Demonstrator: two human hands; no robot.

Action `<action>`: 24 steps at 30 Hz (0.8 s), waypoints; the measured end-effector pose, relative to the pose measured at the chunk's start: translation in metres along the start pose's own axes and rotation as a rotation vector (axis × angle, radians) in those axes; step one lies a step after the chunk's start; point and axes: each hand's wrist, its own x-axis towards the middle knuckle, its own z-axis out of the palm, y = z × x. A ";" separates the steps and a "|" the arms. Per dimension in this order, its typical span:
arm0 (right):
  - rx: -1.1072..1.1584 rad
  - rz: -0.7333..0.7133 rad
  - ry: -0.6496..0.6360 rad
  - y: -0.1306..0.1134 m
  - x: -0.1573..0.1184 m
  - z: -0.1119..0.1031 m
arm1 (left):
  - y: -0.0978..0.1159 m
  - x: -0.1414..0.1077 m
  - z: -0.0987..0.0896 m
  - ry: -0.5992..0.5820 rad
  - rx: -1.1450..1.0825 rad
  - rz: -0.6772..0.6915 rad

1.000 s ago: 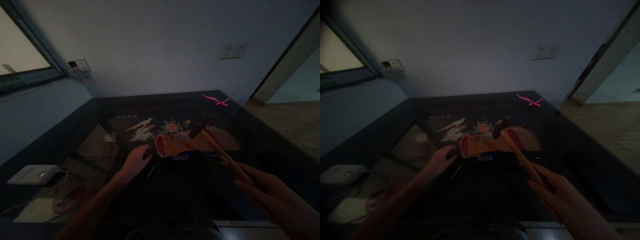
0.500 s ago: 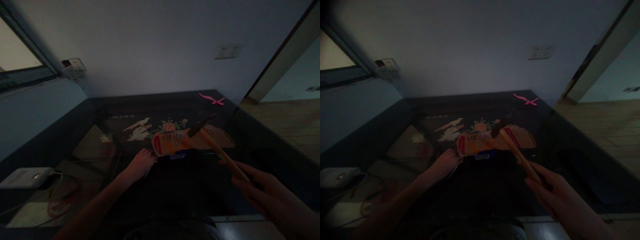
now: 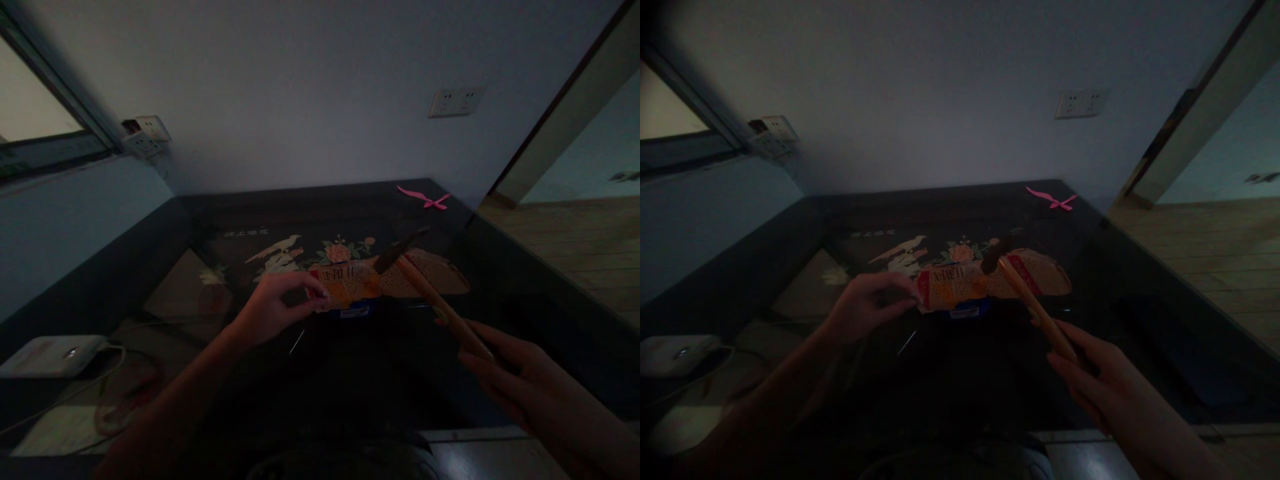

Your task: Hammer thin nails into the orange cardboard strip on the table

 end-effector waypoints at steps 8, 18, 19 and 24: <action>-0.015 -0.017 0.032 -0.004 -0.001 0.008 | -0.031 0.076 0.059 0.281 -0.230 -0.027; 0.011 -0.017 0.032 0.001 0.001 0.009 | -0.044 0.074 0.074 0.195 -0.217 -0.064; 0.010 -0.017 0.025 0.001 0.001 0.008 | -0.046 0.073 0.075 0.194 -0.214 -0.061; -0.011 -0.015 0.017 0.005 0.004 0.006 | -0.051 0.071 0.079 0.184 -0.185 -0.065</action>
